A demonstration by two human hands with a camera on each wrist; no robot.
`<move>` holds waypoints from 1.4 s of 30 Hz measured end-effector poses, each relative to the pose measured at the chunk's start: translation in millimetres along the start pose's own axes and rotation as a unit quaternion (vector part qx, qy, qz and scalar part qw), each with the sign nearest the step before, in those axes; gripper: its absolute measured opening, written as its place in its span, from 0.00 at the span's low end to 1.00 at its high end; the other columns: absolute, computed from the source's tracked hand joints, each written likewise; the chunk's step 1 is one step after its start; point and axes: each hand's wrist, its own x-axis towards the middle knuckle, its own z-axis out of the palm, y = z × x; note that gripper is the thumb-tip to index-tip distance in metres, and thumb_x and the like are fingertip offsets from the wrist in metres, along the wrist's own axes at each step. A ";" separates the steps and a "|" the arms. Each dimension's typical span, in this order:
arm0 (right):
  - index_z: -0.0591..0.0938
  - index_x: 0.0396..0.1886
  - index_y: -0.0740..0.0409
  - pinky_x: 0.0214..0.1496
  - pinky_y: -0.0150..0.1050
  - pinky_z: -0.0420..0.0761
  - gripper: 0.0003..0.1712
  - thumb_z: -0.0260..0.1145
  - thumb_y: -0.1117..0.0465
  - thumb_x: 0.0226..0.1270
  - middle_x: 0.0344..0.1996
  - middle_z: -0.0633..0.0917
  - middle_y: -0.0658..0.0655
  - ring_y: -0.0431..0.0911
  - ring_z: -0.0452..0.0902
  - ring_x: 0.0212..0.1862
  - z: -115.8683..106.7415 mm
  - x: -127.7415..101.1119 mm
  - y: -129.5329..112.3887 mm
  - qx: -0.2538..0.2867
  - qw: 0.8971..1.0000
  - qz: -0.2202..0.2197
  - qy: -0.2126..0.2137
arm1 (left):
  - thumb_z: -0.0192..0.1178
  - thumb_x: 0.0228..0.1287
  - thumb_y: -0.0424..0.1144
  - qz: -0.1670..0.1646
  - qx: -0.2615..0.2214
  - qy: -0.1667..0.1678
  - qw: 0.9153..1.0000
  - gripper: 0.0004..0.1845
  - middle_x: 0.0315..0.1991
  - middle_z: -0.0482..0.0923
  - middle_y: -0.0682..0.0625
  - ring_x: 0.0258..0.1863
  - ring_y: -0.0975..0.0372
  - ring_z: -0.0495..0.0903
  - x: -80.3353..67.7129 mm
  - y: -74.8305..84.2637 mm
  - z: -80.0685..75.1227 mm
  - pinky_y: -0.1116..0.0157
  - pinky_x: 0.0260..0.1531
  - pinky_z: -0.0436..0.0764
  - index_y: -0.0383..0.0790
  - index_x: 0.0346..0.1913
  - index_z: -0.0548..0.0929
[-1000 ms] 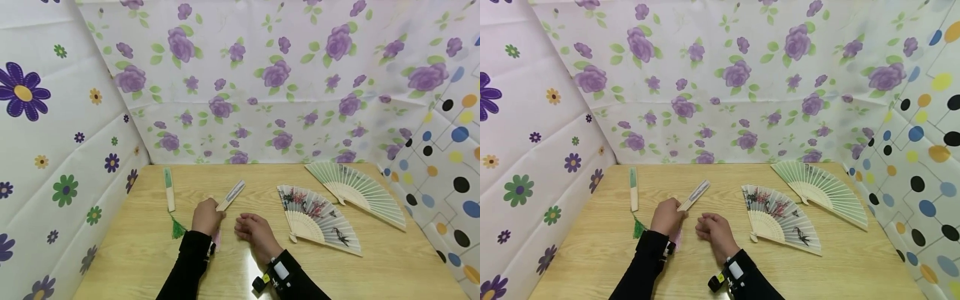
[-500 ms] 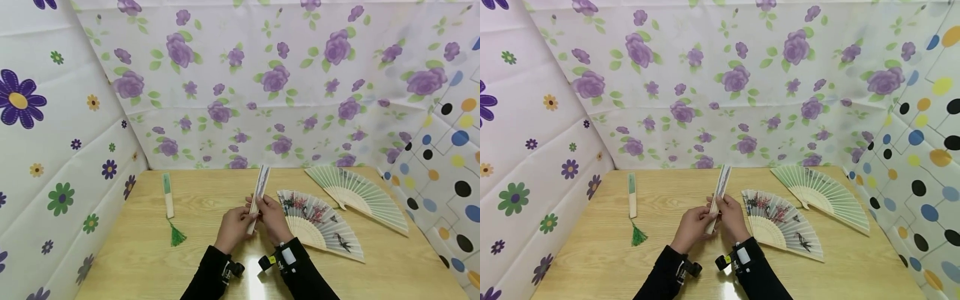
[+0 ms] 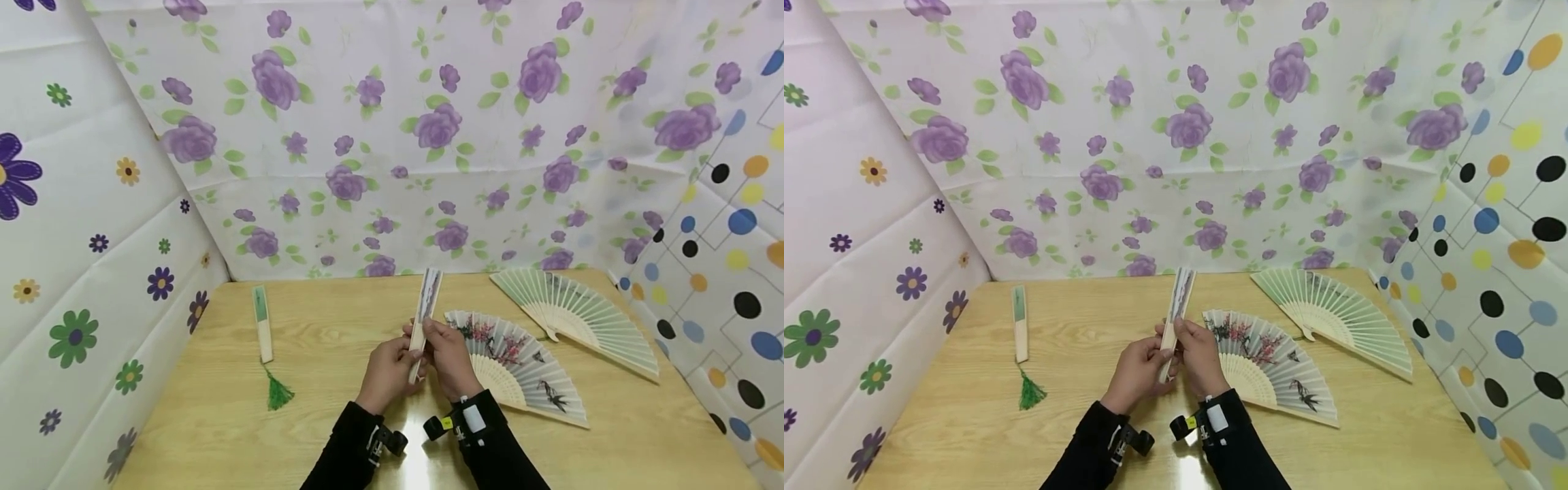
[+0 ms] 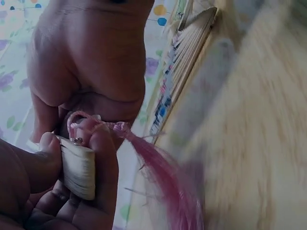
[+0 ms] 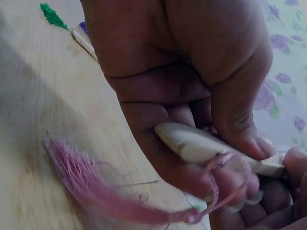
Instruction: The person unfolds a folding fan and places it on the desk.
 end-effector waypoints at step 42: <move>0.90 0.56 0.70 0.38 0.31 0.88 0.21 0.63 0.55 0.93 0.36 0.92 0.49 0.38 0.88 0.36 5.1 -2.9 -5.0 -0.009 0.999 -0.012 0.030 | 0.55 0.89 0.27 -0.023 -0.115 -0.010 0.993 0.13 0.43 0.94 0.30 0.29 0.67 0.88 9.3 -7.2 -3.3 0.69 0.32 0.86 0.16 0.57 0.83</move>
